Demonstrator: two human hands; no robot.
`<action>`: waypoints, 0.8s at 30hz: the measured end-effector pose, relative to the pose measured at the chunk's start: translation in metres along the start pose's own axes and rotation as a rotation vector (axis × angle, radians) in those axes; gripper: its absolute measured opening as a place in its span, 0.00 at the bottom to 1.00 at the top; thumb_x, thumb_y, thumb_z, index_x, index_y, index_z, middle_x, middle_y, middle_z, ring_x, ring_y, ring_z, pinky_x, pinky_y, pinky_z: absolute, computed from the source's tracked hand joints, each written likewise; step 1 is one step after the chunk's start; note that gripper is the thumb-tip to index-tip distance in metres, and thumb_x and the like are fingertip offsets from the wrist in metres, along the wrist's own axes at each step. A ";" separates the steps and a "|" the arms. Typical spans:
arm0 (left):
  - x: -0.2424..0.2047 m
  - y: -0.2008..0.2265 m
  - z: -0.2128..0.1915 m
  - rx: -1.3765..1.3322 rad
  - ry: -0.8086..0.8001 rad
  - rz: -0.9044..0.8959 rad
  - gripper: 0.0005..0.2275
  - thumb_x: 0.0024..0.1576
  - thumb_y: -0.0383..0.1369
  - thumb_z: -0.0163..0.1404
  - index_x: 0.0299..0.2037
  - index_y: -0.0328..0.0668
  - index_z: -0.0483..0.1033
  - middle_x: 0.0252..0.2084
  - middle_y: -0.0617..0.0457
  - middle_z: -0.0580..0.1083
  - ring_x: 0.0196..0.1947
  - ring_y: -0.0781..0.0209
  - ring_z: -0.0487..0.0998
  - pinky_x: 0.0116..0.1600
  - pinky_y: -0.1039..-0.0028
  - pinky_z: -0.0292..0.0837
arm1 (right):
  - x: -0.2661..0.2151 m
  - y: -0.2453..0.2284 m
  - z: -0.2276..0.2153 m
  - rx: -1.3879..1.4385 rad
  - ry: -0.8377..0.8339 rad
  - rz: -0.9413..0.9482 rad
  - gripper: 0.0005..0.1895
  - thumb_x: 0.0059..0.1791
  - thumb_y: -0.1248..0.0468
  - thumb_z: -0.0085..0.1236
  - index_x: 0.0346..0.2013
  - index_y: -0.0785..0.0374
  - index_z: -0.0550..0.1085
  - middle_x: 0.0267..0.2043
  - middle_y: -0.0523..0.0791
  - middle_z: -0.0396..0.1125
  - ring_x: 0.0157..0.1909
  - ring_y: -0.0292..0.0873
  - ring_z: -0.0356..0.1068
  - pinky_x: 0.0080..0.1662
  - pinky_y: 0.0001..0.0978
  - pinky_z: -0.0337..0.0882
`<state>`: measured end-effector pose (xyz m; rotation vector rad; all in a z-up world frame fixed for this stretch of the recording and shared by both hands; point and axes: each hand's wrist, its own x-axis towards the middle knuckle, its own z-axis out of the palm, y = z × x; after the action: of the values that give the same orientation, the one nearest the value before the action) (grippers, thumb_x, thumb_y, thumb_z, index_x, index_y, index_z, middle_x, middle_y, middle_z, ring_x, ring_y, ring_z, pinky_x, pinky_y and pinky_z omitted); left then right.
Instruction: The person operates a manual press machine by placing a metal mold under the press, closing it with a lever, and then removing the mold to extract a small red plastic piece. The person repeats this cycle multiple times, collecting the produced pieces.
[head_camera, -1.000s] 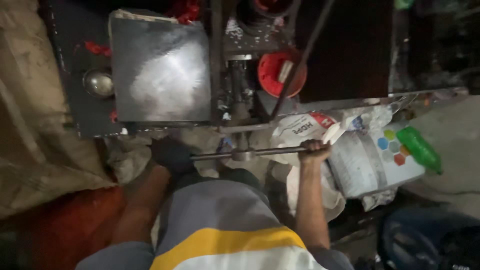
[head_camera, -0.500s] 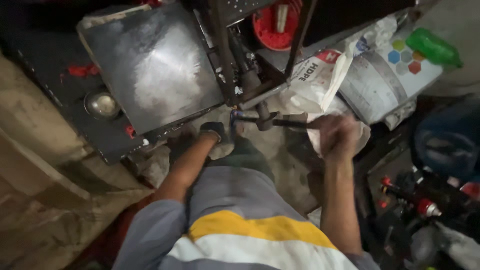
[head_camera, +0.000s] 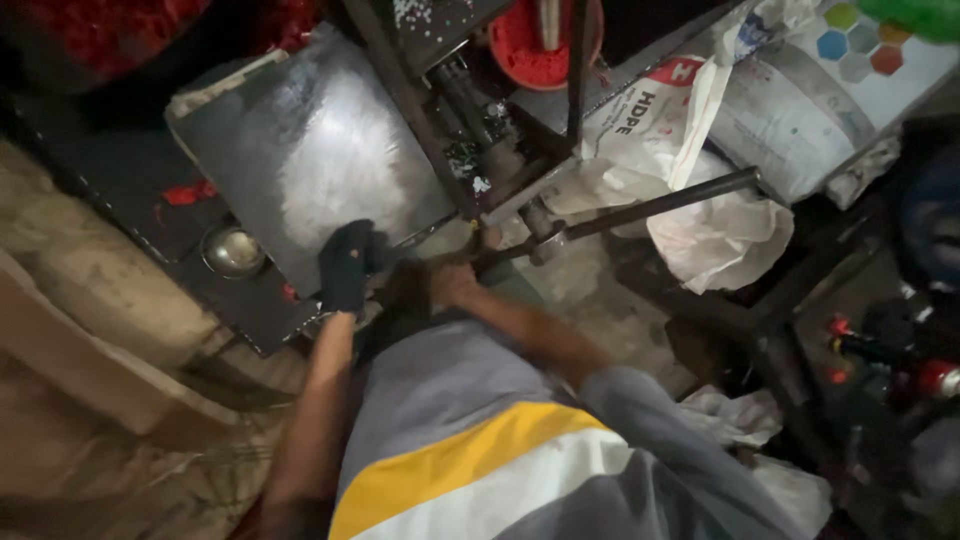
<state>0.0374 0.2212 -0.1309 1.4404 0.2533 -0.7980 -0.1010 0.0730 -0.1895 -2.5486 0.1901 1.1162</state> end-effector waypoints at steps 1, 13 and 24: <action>-0.003 0.002 -0.004 0.132 -0.018 0.114 0.11 0.65 0.34 0.51 0.49 0.34 0.81 0.40 0.47 0.79 0.34 0.59 0.74 0.40 0.68 0.69 | -0.005 0.007 -0.010 0.057 -0.023 -0.058 0.20 0.56 0.46 0.54 0.41 0.60 0.81 0.34 0.53 0.73 0.37 0.55 0.74 0.43 0.50 0.71; 0.087 0.052 0.098 0.794 0.122 0.694 0.23 0.57 0.39 0.57 0.58 0.33 0.69 0.50 0.41 0.75 0.50 0.46 0.75 0.52 0.61 0.72 | -0.051 0.088 -0.248 1.057 1.346 -0.109 0.11 0.58 0.63 0.55 0.43 0.72 0.75 0.38 0.53 0.71 0.39 0.44 0.71 0.43 0.37 0.69; 0.172 0.105 0.119 1.240 0.185 0.808 0.26 0.54 0.43 0.58 0.59 0.38 0.67 0.55 0.41 0.73 0.55 0.45 0.73 0.57 0.60 0.71 | 0.115 0.180 -0.260 1.286 0.970 -0.145 0.13 0.51 0.64 0.55 0.48 0.67 0.78 0.43 0.50 0.78 0.45 0.44 0.76 0.50 0.39 0.74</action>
<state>0.1912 0.0451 -0.1339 2.5015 -0.8038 -0.0619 0.1088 -0.1883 -0.1573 -1.5902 0.6648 -0.3845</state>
